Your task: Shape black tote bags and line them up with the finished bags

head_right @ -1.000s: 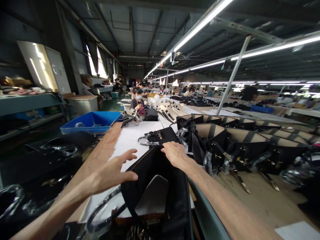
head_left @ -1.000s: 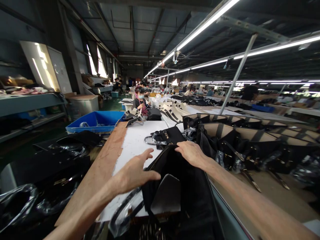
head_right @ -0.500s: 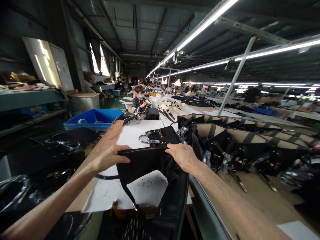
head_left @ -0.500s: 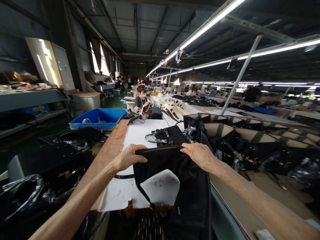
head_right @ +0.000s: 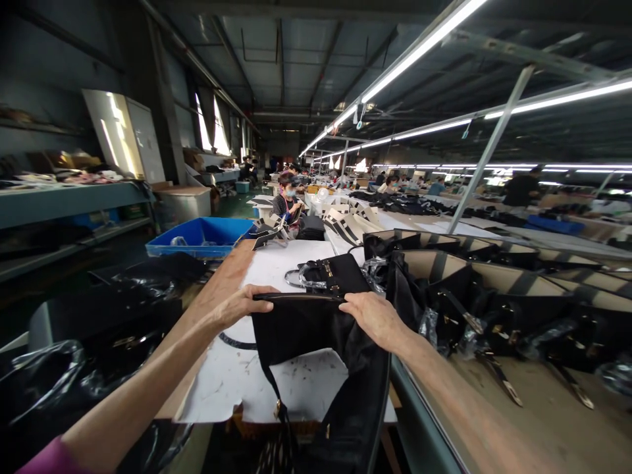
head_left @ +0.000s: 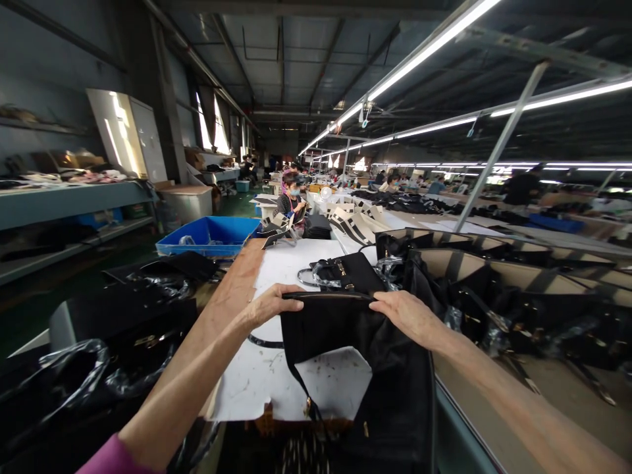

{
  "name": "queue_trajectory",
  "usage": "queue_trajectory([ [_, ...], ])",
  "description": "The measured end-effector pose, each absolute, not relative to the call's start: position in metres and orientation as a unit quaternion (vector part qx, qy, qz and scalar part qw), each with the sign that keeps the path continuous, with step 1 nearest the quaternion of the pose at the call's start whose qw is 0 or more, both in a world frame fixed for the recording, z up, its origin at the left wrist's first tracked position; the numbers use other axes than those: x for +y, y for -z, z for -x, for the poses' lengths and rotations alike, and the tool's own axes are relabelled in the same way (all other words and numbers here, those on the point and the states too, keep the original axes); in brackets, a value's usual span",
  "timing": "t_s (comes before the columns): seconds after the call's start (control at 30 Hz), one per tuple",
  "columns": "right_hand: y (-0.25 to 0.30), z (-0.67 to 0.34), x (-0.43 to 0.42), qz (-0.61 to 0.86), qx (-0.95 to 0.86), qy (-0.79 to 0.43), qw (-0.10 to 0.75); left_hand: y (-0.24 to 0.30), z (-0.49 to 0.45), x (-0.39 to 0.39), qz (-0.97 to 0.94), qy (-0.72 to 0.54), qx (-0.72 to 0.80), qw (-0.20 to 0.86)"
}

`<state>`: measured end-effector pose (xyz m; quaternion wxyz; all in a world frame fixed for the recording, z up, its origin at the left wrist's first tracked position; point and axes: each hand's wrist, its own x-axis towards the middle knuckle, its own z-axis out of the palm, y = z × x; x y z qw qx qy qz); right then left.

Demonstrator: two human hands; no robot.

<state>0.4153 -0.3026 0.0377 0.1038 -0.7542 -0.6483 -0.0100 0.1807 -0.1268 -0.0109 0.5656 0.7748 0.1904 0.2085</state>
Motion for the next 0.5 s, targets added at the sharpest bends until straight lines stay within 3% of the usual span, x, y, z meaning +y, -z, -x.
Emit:
queue_trajectory([
  [0.4,-0.035,-0.418,-0.298,0.75,-0.65,-0.008,0.124,0.01,-0.178,-0.14,-0.764,-0.251,0.208,0.557],
  [0.5,-0.035,-0.417,-0.297,0.755,-0.646,0.0,0.116,0.009,-0.181,-0.143,-0.794,-0.253,0.225,0.505],
])
